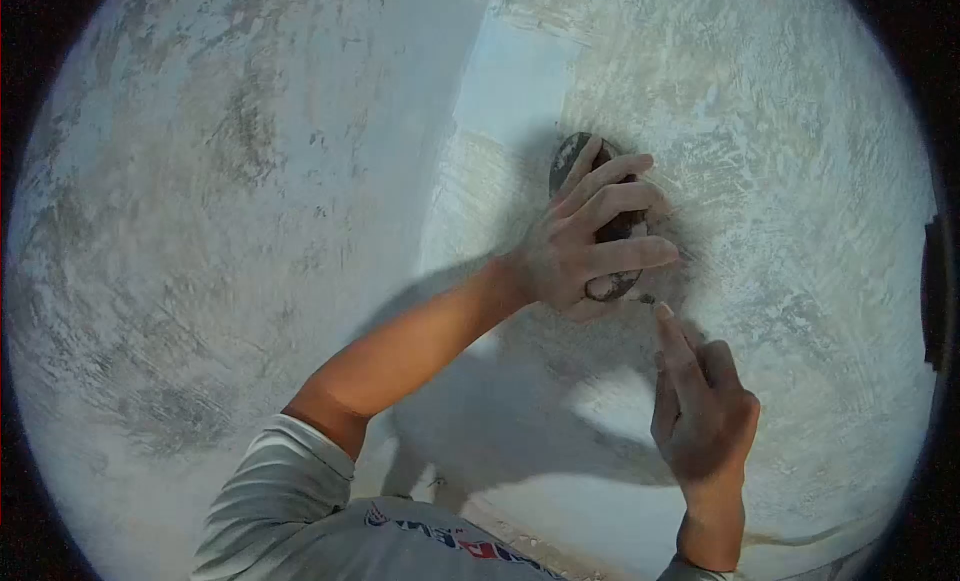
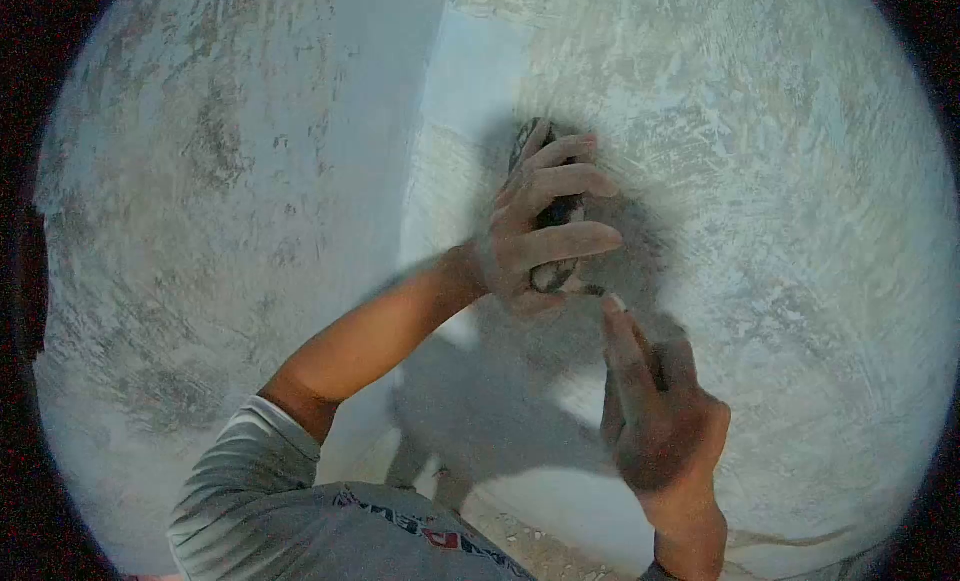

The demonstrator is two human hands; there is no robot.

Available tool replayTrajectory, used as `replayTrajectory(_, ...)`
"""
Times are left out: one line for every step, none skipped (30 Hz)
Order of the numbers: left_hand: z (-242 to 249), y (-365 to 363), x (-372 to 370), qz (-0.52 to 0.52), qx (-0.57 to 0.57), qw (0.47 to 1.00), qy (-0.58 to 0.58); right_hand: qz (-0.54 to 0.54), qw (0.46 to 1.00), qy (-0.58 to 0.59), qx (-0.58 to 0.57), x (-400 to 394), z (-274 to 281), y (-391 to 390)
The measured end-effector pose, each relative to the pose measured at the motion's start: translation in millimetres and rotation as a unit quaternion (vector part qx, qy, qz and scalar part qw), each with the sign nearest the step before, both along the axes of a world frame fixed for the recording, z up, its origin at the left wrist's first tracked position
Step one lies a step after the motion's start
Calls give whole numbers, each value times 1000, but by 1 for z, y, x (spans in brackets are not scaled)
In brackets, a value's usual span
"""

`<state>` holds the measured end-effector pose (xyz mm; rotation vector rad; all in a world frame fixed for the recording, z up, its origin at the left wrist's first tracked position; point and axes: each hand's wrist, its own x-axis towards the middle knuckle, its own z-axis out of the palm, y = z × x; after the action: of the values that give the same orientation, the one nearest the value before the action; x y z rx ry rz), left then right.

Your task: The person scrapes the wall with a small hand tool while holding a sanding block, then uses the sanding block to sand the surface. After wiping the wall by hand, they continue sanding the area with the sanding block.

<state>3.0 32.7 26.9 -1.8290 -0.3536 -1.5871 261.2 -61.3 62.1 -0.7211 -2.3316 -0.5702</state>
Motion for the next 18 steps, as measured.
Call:
replayTrajectory(-1, 3, -3, -15, 9, 1000, -4, -2, 1000, -6, 13, -4, 2, -4)
replayTrajectory(-2, 6, -5, -29, 19, 999, -11, -10, 999, -15, 26, -8, 5, -8)
replayTrajectory(-3, 7, -6, -50, 20, 998, -24, -17, 999, -27, 37, -12, 9, -12)
replayTrajectory(-2, 7, -7, -70, 22, 997, -35, -23, 998, -38, 48, -15, 13, -15)
replayTrajectory(0, 7, -10, -90, 24, 995, -43, -20, 997, -46, 52, -19, 20, -15)
replayTrajectory(2, 9, -14, -61, 42, 996, -51, -17, 997, -56, 54, -24, 29, -15)
replayTrajectory(5, 11, -19, -32, 60, 996, -61, -15, 996, -67, 54, -29, 35, -11)
replayTrajectory(7, 11, -24, -16, 67, 996, -65, 1, 997, -58, 60, -33, 36, -5)
replayTrajectory(9, 11, -31, -14, 69, 995, -64, -2, 996, -63, 59, -37, 37, -2)
replayTrajectory(10, 11, -38, -12, 72, 995, -63, -5, 996, -69, 59, -42, 38, -1)
replayTrajectory(12, 11, -45, -10, 74, 995, -62, -7, 995, -74, 60, -48, 38, 0)
replayTrajectory(12, 10, -50, -23, 76, 995, -62, -6, 994, -82, 67, -55, 40, 2)
replayTrajectory(11, 9, -56, -17, 76, 995, -68, -5, 993, -89, 73, -63, 41, 5)
replayTrajectory(11, 10, -66, -1, 70, 995, -72, -5, 992, -97, 77, -70, 42, 6)
replayTrajectory(9, 11, -77, 17, 62, 995, -73, -7, 992, -103, 77, -78, 42, 7)
replayTrajectory(9, 11, -88, 33, 52, 996, -72, -20, 991, -112, 68, -88, 44, 9)
replayTrajectory(10, 10, -100, 59, 40, 995, -69, -11, 992, -107, 72, -100, 45, 16)
replayTrajectory(12, 8, -109, 60, 40, 995, -70, -4, 992, -102, 76, -111, 43, 25)
